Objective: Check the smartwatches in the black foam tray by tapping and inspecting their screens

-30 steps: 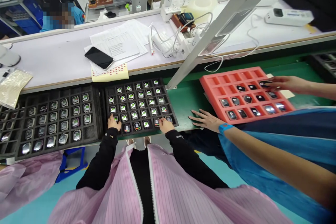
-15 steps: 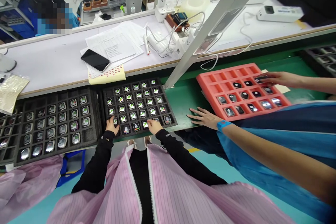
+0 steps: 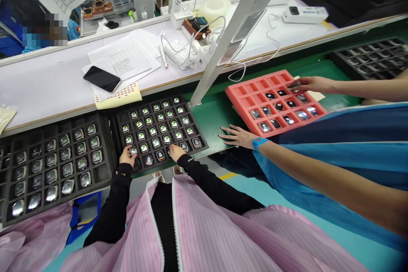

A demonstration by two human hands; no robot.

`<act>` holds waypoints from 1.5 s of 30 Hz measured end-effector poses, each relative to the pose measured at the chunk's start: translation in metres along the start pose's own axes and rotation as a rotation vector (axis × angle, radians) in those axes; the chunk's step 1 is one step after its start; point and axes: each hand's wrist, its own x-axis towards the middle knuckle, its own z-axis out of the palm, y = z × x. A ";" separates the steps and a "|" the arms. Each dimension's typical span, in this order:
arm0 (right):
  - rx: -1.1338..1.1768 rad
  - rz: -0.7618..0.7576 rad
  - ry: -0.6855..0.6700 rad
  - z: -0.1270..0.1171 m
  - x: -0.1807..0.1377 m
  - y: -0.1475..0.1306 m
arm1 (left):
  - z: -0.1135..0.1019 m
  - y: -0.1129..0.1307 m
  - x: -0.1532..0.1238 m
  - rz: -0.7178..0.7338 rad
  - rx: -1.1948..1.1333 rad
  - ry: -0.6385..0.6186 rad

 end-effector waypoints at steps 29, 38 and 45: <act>1.092 -0.428 -0.025 -0.124 -0.132 -0.056 | 0.008 0.225 -0.137 0.342 -0.614 -0.245; 1.069 -0.447 -0.013 -0.127 -0.139 -0.054 | 0.006 0.234 -0.149 0.410 -0.545 -0.289; 1.036 -0.498 -0.007 -0.126 -0.144 -0.055 | 0.004 0.234 -0.156 0.420 -0.524 -0.248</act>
